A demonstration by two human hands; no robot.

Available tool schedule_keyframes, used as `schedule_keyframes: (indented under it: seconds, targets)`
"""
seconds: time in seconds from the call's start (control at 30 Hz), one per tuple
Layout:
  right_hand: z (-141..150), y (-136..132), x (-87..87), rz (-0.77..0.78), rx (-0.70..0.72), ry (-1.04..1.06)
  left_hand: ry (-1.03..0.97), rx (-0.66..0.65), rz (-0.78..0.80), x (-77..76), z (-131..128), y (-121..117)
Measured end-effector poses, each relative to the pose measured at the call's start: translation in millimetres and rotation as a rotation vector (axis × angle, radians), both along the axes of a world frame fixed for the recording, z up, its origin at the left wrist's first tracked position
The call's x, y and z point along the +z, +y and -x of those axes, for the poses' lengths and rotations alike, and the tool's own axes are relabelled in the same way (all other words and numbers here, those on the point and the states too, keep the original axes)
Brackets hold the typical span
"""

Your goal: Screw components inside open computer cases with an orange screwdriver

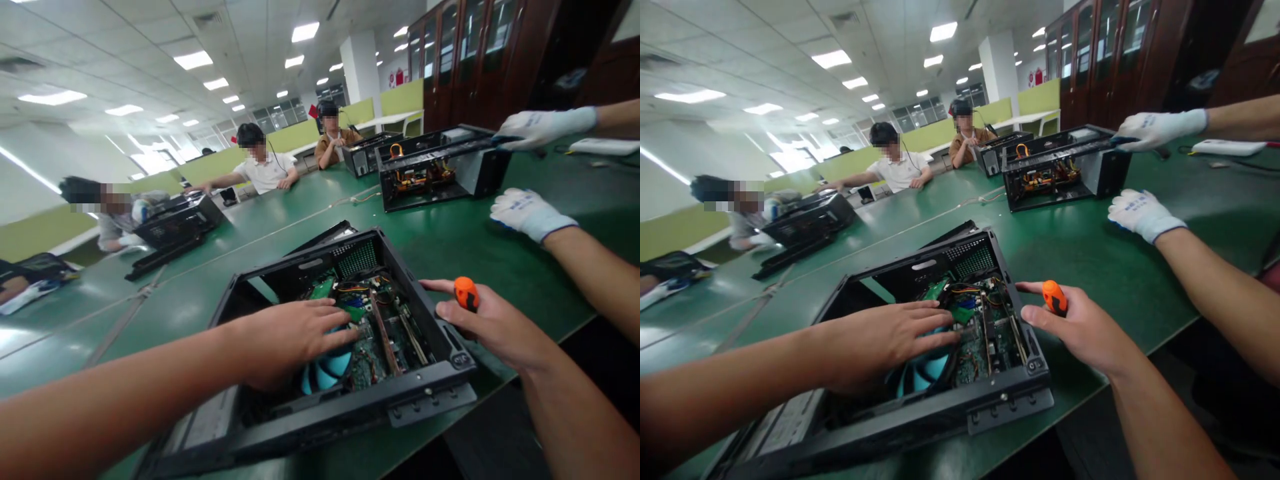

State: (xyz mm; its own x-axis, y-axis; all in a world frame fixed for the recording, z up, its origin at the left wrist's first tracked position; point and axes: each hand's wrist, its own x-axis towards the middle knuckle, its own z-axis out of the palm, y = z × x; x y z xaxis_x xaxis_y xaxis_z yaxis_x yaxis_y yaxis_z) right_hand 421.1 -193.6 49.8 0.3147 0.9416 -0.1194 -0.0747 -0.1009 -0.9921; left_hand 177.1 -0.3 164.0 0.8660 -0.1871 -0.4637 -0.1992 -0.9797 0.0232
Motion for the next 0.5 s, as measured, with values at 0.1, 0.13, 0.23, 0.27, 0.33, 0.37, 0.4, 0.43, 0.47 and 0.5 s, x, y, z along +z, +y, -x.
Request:
schedule_keyframes:
  seconds: [0.1, 0.13, 0.23, 0.27, 0.33, 0.37, 0.4, 0.43, 0.47, 0.5]
  targets:
    - [2.1, -0.3, 1.0, -0.008, 0.006, 0.016, 0.016, 0.005, -0.039, -1.5, 6.6, 4.0]
    - [3.1, -0.2, 1.5, -0.009, 0.002, 0.018, 0.015, 0.002, -0.045, -2.1, 8.0, 5.0]
    - [6.4, 1.9, 2.7, -0.045, -0.015, 0.038, -0.014, -0.031, -0.047, -6.2, 9.7, 6.8]
    - [7.6, 3.2, 2.9, -0.06, -0.014, 0.051, -0.027, -0.039, -0.051, -8.6, 9.9, 7.0]
    - [9.9, 5.9, 3.3, -0.082, -0.012, 0.071, -0.047, -0.033, -0.072, -14.0, 10.7, 6.9]
    - [11.0, 7.0, 3.4, -0.086, -0.015, 0.074, -0.051, -0.021, -0.086, -16.6, 11.3, 6.5]
    - [12.2, 7.8, 3.6, -0.088, -0.021, 0.074, -0.052, -0.005, -0.102, -18.7, 12.0, 6.0]
    - [13.4, 8.3, 3.7, -0.091, -0.028, 0.071, -0.047, 0.013, -0.113, -20.2, 12.6, 5.2]
    - [14.7, 8.4, 4.0, -0.095, -0.038, 0.068, -0.044, 0.029, -0.116, -20.7, 13.1, 4.2]
    - [16.0, 8.4, 4.4, -0.101, -0.048, 0.063, -0.043, 0.043, -0.109, -19.9, 13.6, 3.1]
